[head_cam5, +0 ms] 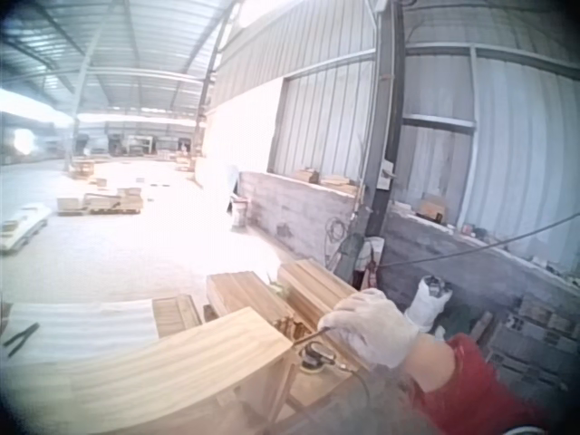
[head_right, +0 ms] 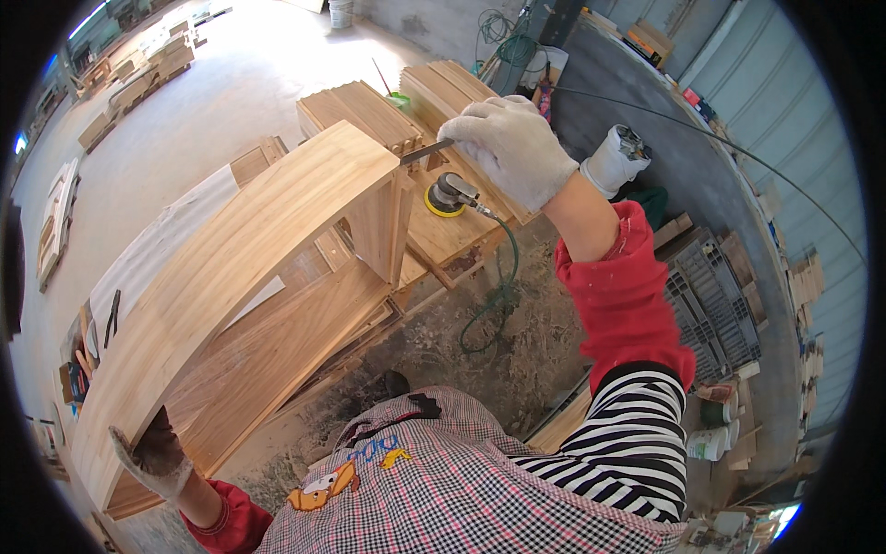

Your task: The person uses a hammer to tap and secure wooden pieces together, then assembles a wooden drawer frame by fitting side panels and a bottom sheet. They use a chisel to smooth edges and remove excess material from the assembled structure.

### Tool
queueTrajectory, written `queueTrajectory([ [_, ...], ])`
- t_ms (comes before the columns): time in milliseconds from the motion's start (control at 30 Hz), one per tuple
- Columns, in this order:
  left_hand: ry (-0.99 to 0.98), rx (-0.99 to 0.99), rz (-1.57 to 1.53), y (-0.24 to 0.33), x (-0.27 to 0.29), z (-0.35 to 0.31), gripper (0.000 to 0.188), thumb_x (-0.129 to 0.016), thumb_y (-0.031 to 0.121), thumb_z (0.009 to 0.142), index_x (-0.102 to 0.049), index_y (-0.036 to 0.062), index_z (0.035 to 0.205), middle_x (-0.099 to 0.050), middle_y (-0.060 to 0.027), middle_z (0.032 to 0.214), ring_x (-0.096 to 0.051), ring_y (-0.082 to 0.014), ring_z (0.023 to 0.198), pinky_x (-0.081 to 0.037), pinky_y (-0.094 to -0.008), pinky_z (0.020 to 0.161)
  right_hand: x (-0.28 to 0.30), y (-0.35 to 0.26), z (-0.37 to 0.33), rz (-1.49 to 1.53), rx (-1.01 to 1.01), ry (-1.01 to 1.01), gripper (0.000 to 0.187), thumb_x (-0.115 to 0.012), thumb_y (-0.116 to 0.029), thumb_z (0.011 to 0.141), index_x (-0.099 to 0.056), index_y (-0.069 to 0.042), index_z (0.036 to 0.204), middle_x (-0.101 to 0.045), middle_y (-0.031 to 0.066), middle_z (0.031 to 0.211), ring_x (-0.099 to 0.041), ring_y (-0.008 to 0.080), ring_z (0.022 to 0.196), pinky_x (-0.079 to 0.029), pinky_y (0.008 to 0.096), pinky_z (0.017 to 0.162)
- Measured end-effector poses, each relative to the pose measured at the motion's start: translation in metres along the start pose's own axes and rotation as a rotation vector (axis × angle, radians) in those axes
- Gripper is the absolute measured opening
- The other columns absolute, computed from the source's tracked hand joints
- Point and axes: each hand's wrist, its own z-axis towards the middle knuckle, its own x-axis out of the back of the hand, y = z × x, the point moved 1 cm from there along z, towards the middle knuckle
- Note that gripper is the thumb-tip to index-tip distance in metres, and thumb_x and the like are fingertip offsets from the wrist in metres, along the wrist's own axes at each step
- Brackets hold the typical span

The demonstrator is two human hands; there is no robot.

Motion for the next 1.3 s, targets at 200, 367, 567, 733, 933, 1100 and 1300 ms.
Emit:
queueTrajectory([
  [200, 0.106, 0.032, -0.033, 0.000, 0.002, 0.000, 0.058, -0.054, 0.036, 0.096, -0.043, -0.0007, 0.140, -0.048, -0.0215, 0.140, -0.055, -0.0337, 0.121, -0.050, -0.0491, 0.098, -0.003, 0.008, 0.003, 0.106, 0.001, -0.036, 0.018, -0.063, -0.006, 0.083, -0.070, -0.010, 0.100, -0.066, 0.0084, 0.093, -0.062, 0.0296, 0.090, -0.046, 0.0388, 0.086],
  [367, 0.070, 0.015, -0.008, -0.001, 0.009, 0.001, 0.059, -0.054, 0.035, 0.096, -0.043, -0.0012, 0.141, -0.048, -0.0213, 0.141, -0.055, -0.0333, 0.121, -0.050, -0.0488, 0.099, -0.006, 0.010, 0.005, 0.131, 0.026, -0.004, 0.013, -0.062, -0.010, 0.087, -0.071, -0.010, 0.098, -0.069, 0.0076, 0.092, -0.065, 0.0285, 0.090, -0.049, 0.0399, 0.082],
  [567, 0.066, 0.017, -0.035, 0.000, 0.005, -0.001, 0.058, -0.053, 0.034, 0.097, -0.042, -0.0019, 0.141, -0.048, -0.0213, 0.141, -0.056, -0.0327, 0.121, -0.049, -0.0470, 0.100, -0.010, 0.012, 0.002, 0.241, -0.060, -0.059, 0.013, -0.063, -0.012, 0.088, -0.071, -0.008, 0.098, -0.070, 0.0092, 0.091, -0.065, 0.0297, 0.088, -0.050, 0.0395, 0.079],
  [733, 0.072, 0.045, -0.039, 0.000, 0.009, 0.001, 0.058, -0.053, 0.034, 0.098, -0.042, -0.0027, 0.141, -0.050, -0.0215, 0.139, -0.056, -0.0326, 0.120, -0.049, -0.0462, 0.100, -0.005, 0.011, 0.003, 0.155, 0.043, -0.012, 0.015, -0.063, -0.011, 0.089, -0.070, -0.006, 0.100, -0.069, 0.0099, 0.092, -0.065, 0.0304, 0.089, -0.050, 0.0396, 0.078],
  [933, 0.096, 0.038, -0.044, 0.001, -0.001, 0.000, 0.058, -0.053, 0.033, 0.098, -0.041, -0.0049, 0.140, -0.050, -0.0229, 0.138, -0.058, -0.0324, 0.118, -0.050, -0.0453, 0.098, -0.015, 0.020, 0.002, 0.403, -0.104, -0.167, 0.019, -0.062, -0.003, 0.085, -0.067, -0.004, 0.103, -0.065, 0.0110, 0.091, -0.061, 0.0295, 0.089, -0.048, 0.0382, 0.081],
  [1100, 0.058, -0.011, 0.030, -0.001, 0.011, -0.003, 0.058, -0.053, 0.033, 0.098, -0.041, -0.0069, 0.139, -0.052, -0.0241, 0.135, -0.060, -0.0323, 0.113, -0.051, -0.0442, 0.095, -0.008, 0.010, 0.006, 0.195, 0.053, -0.020, 0.017, -0.063, -0.004, 0.085, -0.068, -0.007, 0.101, -0.066, 0.0085, 0.092, -0.061, 0.0287, 0.089, -0.047, 0.0385, 0.083],
  [1300, 0.097, -0.012, -0.007, 0.000, -0.004, -0.002, 0.058, -0.053, 0.033, 0.098, -0.042, -0.0067, 0.139, -0.053, -0.0232, 0.135, -0.059, -0.0320, 0.115, -0.049, -0.0439, 0.098, -0.001, 0.006, 0.007, 0.143, 0.031, -0.115, 0.016, -0.063, -0.006, 0.085, -0.068, -0.010, 0.100, -0.066, 0.0066, 0.092, -0.061, 0.0283, 0.091, -0.045, 0.0390, 0.085],
])
